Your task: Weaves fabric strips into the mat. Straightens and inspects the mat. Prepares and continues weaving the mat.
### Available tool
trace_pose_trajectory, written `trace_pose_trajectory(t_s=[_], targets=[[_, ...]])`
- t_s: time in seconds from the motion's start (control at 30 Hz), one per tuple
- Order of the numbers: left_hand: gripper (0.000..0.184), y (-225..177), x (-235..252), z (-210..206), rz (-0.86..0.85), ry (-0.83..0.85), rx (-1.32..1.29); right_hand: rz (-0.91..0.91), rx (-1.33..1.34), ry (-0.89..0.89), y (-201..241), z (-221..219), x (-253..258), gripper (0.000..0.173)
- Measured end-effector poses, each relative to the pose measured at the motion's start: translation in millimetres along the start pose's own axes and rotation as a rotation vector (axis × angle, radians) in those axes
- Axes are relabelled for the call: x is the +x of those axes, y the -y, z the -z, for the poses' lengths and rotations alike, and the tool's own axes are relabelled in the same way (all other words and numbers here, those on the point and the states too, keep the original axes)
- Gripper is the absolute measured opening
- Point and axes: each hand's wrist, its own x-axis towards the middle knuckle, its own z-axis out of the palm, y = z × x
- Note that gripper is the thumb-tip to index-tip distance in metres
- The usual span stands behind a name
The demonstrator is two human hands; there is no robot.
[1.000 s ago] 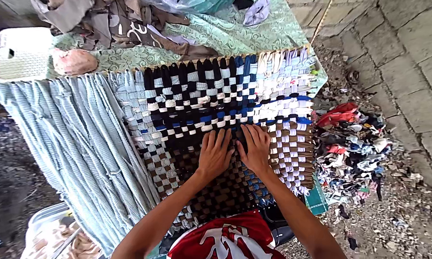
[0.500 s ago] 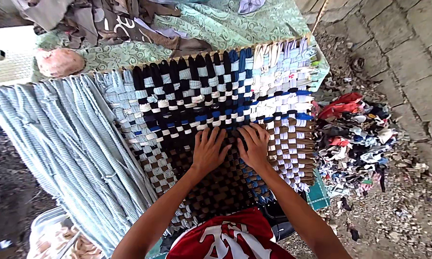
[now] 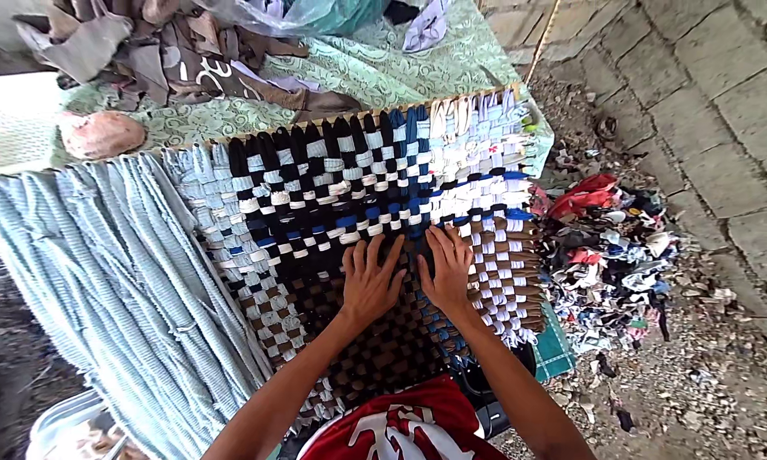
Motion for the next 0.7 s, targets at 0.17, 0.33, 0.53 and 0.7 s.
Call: trace_pose_trajectory(t_s=[0.17,0.33,0.53,0.7], targets=[[0.066,-20.1,13.7,-8.6,-0.097,0.023,-0.029,-0.106,-0.075,-0.031,-9.6,18.0,1.7,0.067],[0.072,-16.9,36.4,-15.2,-0.048,0.07,0.045,-0.12,-0.227,0.022,-36.1,31.0,10.6,0.074],[0.072,-18.2,39.4,-19.6,-0.005,0.081,0.06,-0.021,-0.116,-0.04,-57.5,31.4,-4.6,0.059],[0.069,-22.4,17.0,-23.0,-0.052,0.045,0.037,-0.028,-0.144,-0.009,-59.0,35.0,-8.4,0.063]])
